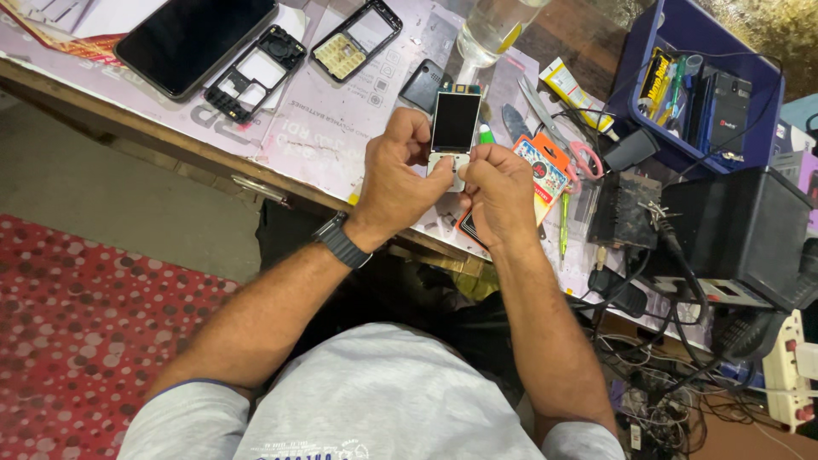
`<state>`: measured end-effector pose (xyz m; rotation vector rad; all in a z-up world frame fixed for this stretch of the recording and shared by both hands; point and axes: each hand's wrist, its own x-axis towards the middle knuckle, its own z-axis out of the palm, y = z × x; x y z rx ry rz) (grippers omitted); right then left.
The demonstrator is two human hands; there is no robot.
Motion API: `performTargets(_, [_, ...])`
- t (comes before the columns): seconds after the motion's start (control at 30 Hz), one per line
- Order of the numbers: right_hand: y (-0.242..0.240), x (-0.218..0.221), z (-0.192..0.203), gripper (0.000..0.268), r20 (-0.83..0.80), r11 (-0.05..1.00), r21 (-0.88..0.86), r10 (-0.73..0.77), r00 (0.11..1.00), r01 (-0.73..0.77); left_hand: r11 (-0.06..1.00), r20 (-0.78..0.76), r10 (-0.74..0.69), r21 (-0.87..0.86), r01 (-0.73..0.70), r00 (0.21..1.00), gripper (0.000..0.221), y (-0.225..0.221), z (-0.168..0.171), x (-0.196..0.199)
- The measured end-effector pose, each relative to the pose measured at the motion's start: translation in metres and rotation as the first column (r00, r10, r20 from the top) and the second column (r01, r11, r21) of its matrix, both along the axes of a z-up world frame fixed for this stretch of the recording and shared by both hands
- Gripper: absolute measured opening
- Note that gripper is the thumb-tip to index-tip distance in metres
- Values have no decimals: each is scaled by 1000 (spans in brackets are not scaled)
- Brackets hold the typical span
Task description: The person places a battery into a mobile phone, turns the phone over, and presses buttons on the front keypad.
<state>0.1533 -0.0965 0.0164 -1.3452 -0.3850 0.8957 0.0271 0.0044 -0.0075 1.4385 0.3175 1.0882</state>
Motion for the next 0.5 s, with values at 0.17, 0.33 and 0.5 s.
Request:
performTargets(0.17, [1,-3,-4,8,27,999,24,-33,999,32,999,9,17,43,-17,1000,33,0,1,-1])
performTargets(0.33, [1,-5,-4,9,42,999,36,-43,998,41,999,-4,17,31,-17,1000,33,0,2,-1])
performTargets(0.5, [2,-5,-3,10,52,998,47,-45,998,43,999,-2,20,50,-20,1000,32,1,4,-2])
